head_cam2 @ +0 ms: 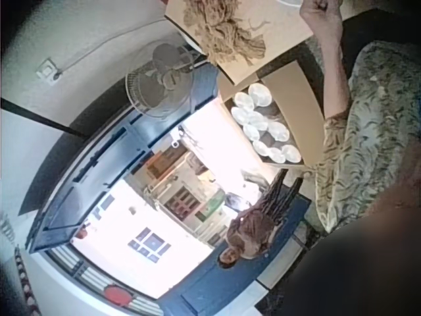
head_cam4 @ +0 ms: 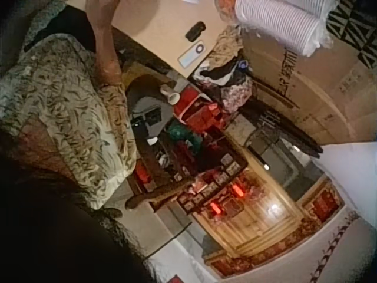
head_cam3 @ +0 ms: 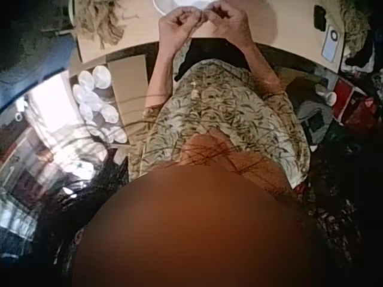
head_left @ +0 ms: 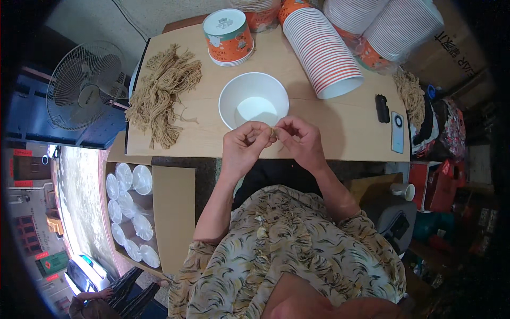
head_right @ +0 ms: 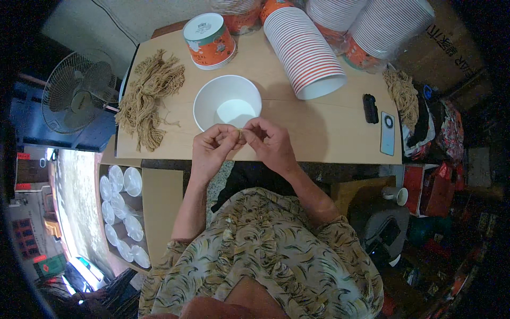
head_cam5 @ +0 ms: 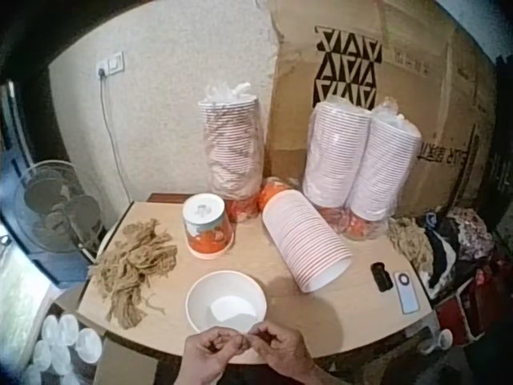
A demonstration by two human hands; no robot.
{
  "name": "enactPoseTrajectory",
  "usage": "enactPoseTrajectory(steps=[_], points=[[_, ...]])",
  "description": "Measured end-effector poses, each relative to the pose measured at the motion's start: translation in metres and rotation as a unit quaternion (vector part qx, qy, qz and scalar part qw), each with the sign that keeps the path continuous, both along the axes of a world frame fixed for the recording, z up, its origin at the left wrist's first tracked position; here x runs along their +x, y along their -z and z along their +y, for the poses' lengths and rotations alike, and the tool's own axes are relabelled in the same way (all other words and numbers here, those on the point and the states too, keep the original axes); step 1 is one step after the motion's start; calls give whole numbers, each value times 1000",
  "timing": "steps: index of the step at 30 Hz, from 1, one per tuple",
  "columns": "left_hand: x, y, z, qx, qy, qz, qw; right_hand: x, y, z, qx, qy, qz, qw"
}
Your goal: Manually attaching twine handles to paper buckets by threading and tying knots through pre-punched holes.
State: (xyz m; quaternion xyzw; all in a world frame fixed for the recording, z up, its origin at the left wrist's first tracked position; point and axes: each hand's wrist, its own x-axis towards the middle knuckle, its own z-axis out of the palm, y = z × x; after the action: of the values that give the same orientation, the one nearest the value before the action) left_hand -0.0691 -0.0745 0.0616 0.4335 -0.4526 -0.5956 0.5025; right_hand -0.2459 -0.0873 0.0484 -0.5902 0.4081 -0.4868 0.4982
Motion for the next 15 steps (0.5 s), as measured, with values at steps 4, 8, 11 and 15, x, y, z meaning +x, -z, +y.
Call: enactPoseTrajectory(steps=[4, 8, 11, 15], points=[[-1, -5, 0, -14, 26, 0, 1000, -6, 1, -2, 11, 10, -10, 1000], [1, -5, -2, -15, 28, -14, 999, -10, -3, -6, 24, 88, -3, 996], [0, -3, -2, -32, 18, -18, 999, -16, -5, -6, 26, 61, 14, 998], [-1, 0, -2, -48, 15, -36, 998, -13, -7, -5, 12, -10, 92, 996]])
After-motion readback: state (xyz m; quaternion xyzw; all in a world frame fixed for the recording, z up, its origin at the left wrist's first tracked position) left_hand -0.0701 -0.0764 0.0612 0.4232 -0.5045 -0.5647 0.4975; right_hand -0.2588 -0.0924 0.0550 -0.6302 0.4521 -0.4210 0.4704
